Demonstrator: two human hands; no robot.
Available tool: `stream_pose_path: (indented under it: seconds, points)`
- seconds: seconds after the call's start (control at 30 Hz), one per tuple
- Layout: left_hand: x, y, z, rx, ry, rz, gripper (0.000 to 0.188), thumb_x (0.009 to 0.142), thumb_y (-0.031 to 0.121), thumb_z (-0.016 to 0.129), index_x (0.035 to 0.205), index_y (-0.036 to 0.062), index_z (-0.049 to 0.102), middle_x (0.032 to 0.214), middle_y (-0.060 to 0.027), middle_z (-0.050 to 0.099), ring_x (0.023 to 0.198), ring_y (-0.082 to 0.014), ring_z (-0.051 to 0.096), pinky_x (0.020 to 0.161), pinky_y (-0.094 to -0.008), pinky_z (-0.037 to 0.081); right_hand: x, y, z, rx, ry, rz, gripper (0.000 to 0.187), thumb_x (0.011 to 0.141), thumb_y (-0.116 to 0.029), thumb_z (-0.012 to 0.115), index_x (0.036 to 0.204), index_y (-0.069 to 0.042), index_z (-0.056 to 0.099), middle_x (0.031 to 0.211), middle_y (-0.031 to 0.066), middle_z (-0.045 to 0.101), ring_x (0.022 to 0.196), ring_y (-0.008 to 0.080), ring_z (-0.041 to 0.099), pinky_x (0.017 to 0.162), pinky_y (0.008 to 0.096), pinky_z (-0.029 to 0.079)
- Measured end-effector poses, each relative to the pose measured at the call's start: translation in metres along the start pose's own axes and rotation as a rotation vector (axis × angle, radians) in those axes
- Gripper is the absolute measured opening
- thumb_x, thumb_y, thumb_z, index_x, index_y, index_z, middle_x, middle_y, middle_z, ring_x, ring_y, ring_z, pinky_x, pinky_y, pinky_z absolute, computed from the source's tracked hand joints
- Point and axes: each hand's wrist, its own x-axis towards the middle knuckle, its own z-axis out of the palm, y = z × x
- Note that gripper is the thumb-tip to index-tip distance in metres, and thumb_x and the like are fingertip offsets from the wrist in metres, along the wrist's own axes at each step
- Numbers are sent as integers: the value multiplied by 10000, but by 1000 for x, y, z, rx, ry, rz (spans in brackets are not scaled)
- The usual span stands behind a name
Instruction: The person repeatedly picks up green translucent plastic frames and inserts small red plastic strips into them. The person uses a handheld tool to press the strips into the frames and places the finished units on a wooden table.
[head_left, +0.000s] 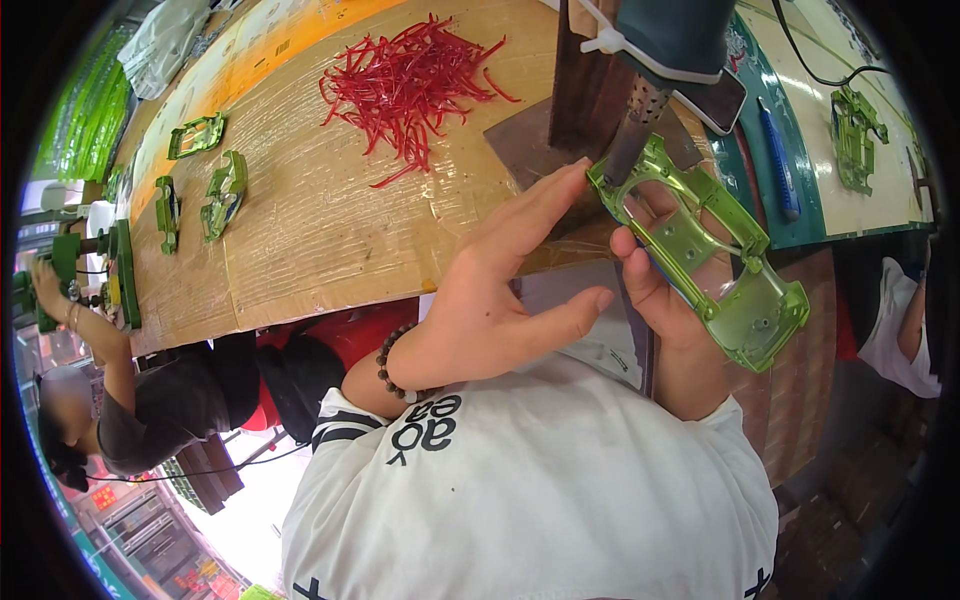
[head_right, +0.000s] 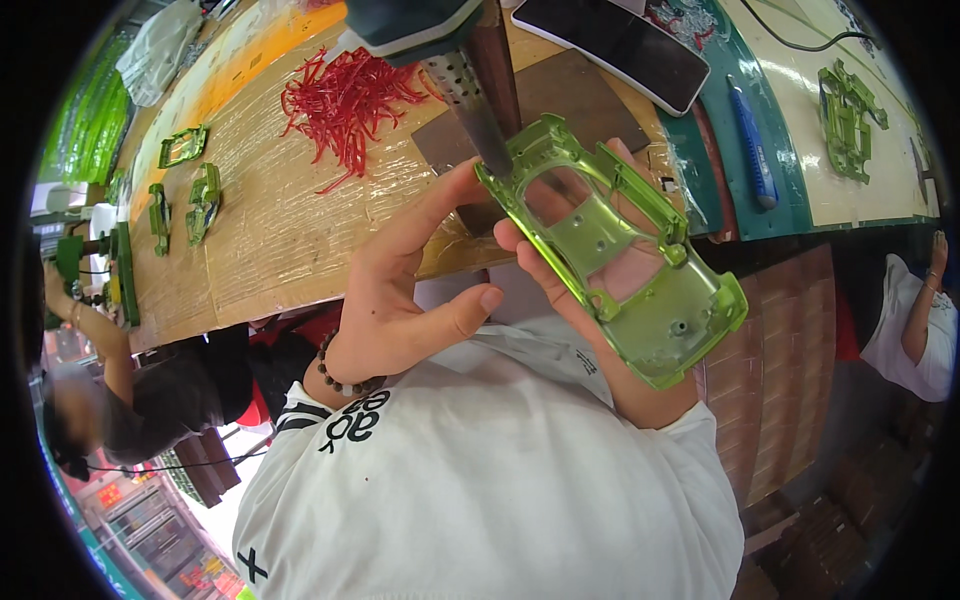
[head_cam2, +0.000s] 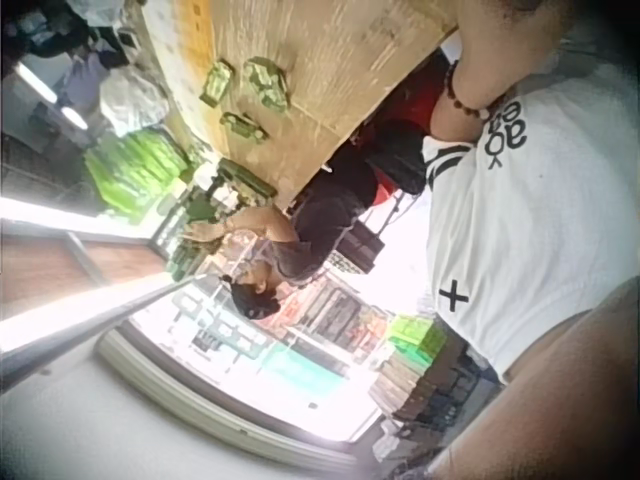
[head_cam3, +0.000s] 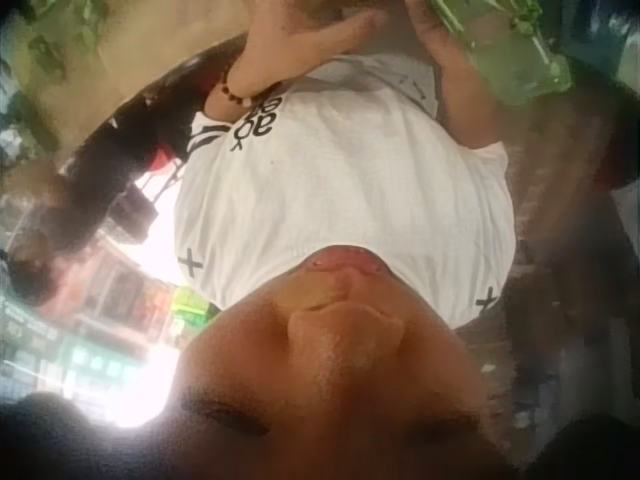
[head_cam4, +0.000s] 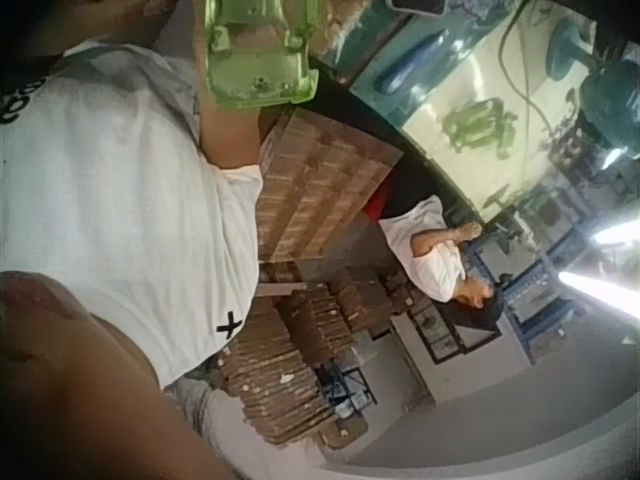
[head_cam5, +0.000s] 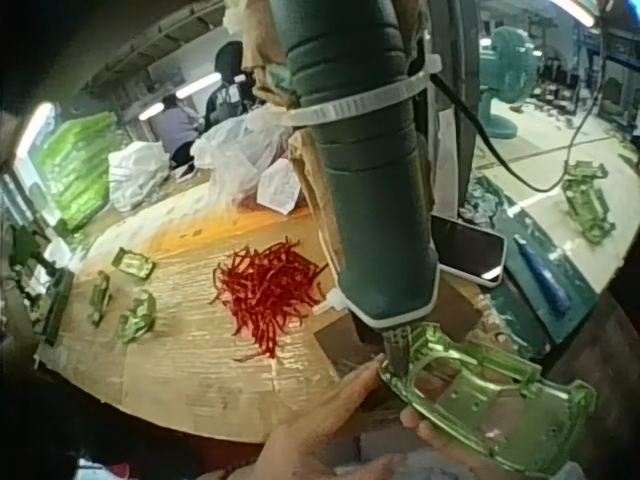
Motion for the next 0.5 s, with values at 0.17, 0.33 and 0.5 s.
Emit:
stream_pose_path:
  seconds: [0.17, 0.33, 0.5]
  points:
    - [0, 4, -2, -1, -15, 0, 733, 694, 133, 703, 1321, -46, 367, 1320, -226, 430, 1215, -314, 439, 993, -349, 346, 0, 1, 1, 28, -6, 24, 550, 948, -386, 364, 1352, -18, 308, 1354, 243, 353, 1182, 461, 404, 994, 443, 401]
    - [2, 3, -1, 7, -19, 9, 732, 696, 129, 700, 1318, -59, 362, 1320, -234, 426, 1215, -317, 439, 993, -348, 346, -1, -2, -1, -12, 1, 19, 553, 951, -402, 339, 1345, -16, 320, 1355, 242, 354, 1180, 461, 405, 987, 438, 407]
    - [3, 3, -1, 8, -20, 23, 725, 702, 128, 693, 1317, -62, 360, 1319, -241, 424, 1211, -322, 444, 988, -350, 352, -3, -6, -1, -8, 22, 34, 586, 948, -445, 300, 1346, -16, 323, 1363, 246, 343, 1189, 472, 391, 1000, 449, 390]
